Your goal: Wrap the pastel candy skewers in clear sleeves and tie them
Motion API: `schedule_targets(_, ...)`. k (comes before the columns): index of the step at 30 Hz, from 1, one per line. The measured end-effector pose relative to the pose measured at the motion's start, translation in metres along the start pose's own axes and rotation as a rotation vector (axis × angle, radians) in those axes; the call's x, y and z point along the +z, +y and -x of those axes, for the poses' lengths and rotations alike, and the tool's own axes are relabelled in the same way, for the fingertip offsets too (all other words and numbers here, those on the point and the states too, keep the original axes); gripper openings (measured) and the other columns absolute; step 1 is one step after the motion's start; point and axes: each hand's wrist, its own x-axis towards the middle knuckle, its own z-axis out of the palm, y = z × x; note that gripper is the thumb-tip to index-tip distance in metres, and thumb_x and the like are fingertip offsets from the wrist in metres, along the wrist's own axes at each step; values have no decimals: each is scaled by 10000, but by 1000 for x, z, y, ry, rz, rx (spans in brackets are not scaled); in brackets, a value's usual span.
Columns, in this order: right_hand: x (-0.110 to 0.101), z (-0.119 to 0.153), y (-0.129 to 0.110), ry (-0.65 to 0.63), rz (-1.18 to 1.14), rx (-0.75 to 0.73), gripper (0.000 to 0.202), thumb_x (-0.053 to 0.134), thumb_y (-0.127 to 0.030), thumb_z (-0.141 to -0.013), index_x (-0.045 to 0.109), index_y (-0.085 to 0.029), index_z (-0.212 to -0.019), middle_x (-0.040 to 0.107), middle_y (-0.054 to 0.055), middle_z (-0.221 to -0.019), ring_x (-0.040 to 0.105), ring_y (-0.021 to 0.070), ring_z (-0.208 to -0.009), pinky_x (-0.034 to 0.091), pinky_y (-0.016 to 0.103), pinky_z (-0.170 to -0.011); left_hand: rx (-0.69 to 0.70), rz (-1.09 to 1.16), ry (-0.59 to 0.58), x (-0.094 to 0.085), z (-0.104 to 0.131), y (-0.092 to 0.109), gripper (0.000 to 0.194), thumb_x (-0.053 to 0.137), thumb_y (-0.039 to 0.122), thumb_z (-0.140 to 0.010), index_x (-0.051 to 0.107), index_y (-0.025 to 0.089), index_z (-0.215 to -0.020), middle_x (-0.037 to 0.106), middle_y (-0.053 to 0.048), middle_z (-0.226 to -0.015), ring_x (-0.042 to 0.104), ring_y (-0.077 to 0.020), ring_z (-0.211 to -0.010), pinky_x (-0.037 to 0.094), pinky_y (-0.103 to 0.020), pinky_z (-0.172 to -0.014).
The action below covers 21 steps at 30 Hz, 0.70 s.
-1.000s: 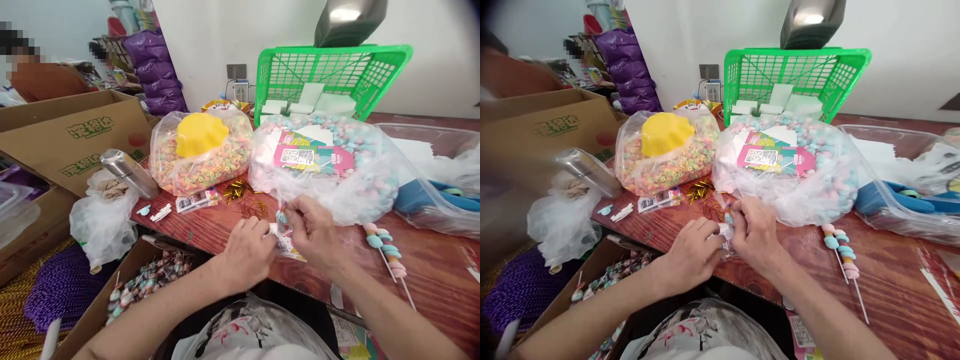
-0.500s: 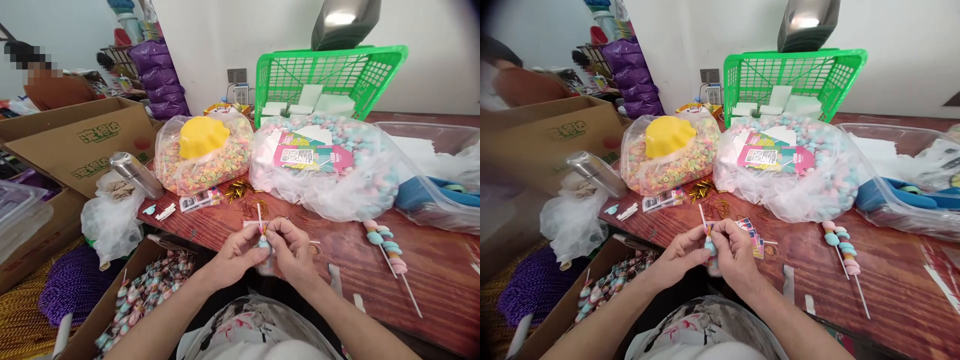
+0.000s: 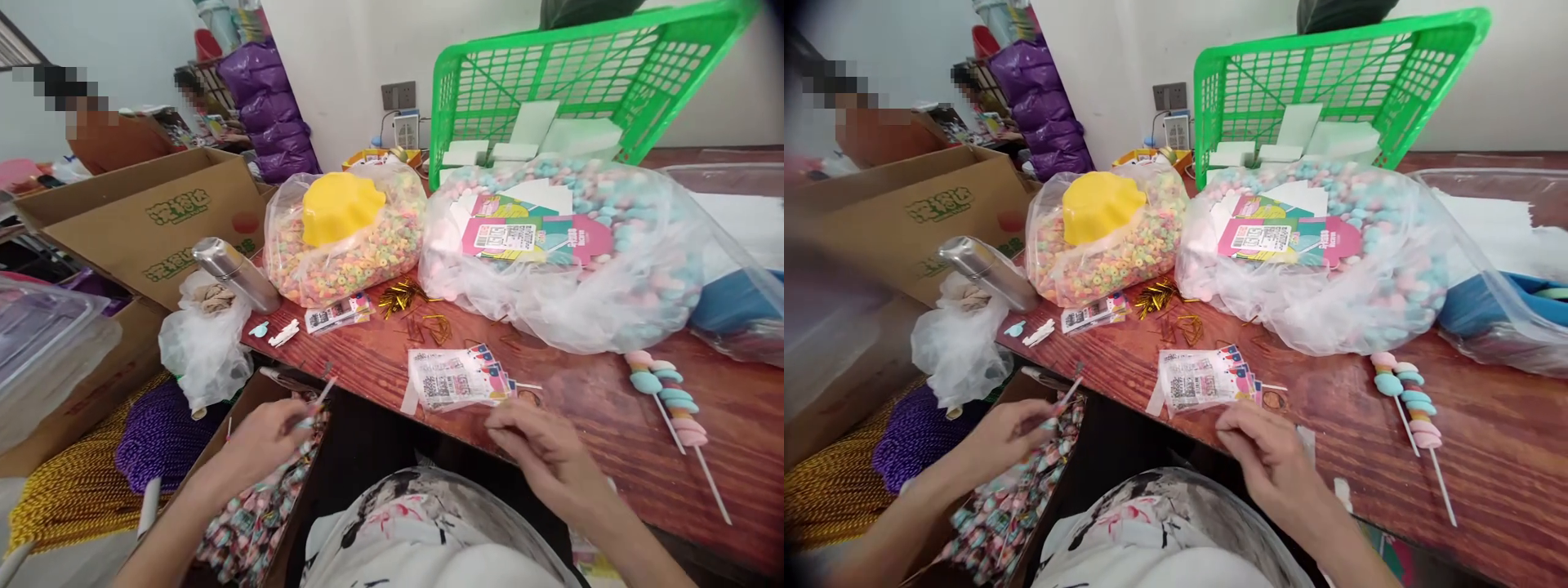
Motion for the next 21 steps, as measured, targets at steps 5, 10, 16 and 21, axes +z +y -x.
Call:
schedule_targets(5,-36,28,28,614,43,198,114,666,-296,-795,672,-222,-882,669,8,-812,612,150,-733,489,241,-660,363,-391,141,21,-3,22,228,460,267,-862,666,181,-907,653,-87,-915,603,-217,-885,472,-336,-809)
schedule_targets(10,-15,22,23,617,243,84,84,594,-247,-843,663,-217,-881,679,10,-801,621,148,-719,486,254,-664,930,-501,128,98,-33,155,127,511,184,-830,620,158,-891,621,-101,-931,556,-243,-905,477,-370,-788)
schedule_targets(16,-59,60,37,663,905,189,172,519,-266,-886,667,-186,-851,698,57,-847,638,179,-755,457,280,-680,936,-690,119,128,-75,182,170,511,24,-759,610,120,-858,599,-133,-899,556,-280,-882,474,-366,-658)
schedule_targets(21,-108,90,64,740,1129,446,259,487,-336,-897,687,-173,-889,696,66,-878,633,202,-794,415,279,-642,1031,-613,255,123,-85,148,220,453,-7,-779,586,156,-844,594,-87,-858,537,-245,-850,469,-348,-689)
